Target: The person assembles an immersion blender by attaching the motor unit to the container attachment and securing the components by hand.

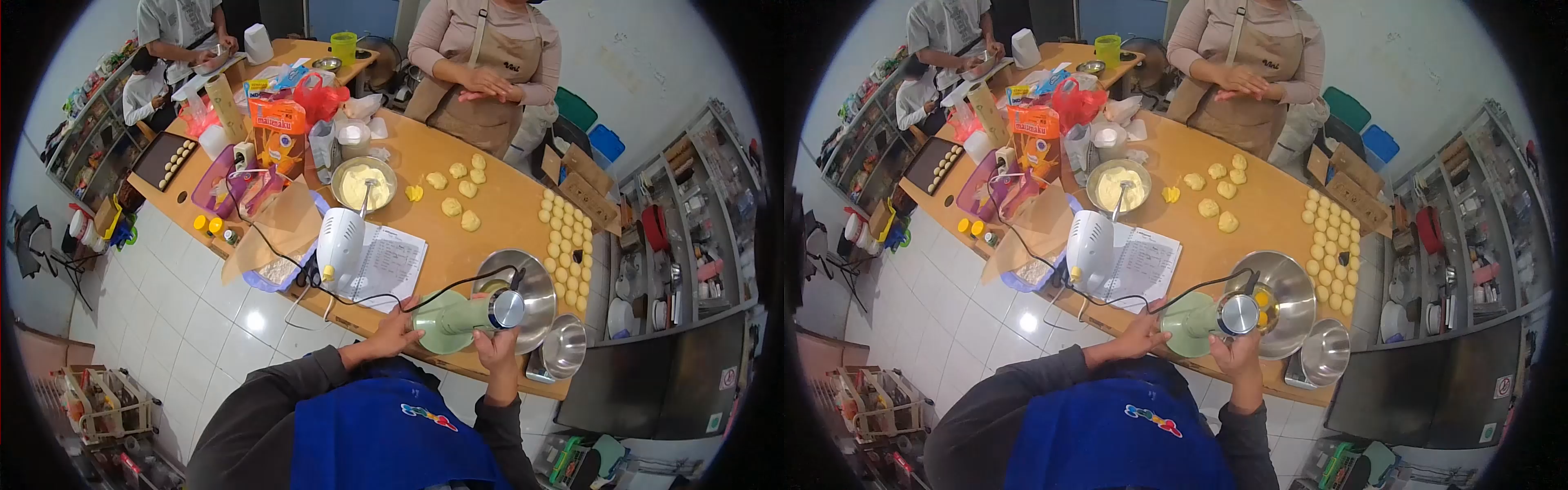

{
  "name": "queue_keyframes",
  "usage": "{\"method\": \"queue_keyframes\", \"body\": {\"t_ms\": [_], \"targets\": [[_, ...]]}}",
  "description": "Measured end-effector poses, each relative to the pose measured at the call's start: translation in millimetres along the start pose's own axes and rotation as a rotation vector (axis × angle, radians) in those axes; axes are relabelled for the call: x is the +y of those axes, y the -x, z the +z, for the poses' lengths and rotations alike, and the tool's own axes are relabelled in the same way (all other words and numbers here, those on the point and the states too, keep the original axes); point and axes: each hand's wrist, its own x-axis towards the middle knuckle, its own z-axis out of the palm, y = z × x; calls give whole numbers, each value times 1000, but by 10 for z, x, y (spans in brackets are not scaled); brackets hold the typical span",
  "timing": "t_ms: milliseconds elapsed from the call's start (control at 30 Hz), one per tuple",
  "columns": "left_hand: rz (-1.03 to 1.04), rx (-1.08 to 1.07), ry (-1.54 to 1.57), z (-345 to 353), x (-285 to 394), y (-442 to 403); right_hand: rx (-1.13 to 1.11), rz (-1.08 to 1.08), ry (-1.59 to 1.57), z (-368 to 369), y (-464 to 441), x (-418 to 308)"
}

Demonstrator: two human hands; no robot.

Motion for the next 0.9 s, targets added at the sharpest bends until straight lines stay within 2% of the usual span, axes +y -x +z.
{"method": "queue_keyframes", "body": {"t_ms": [67,367,467,900], "targets": [[-65,-2,27,4,28,0,-4,-9,23,0,7,36],[-10,8,-13,19,-1,23,21,-3,1,14,27,67],[-89,19,53,13,37,24,33,-54,61,15,-6,53],[-63,-3,34,6,26,16,63,-42,7,30,-9,83]]}}
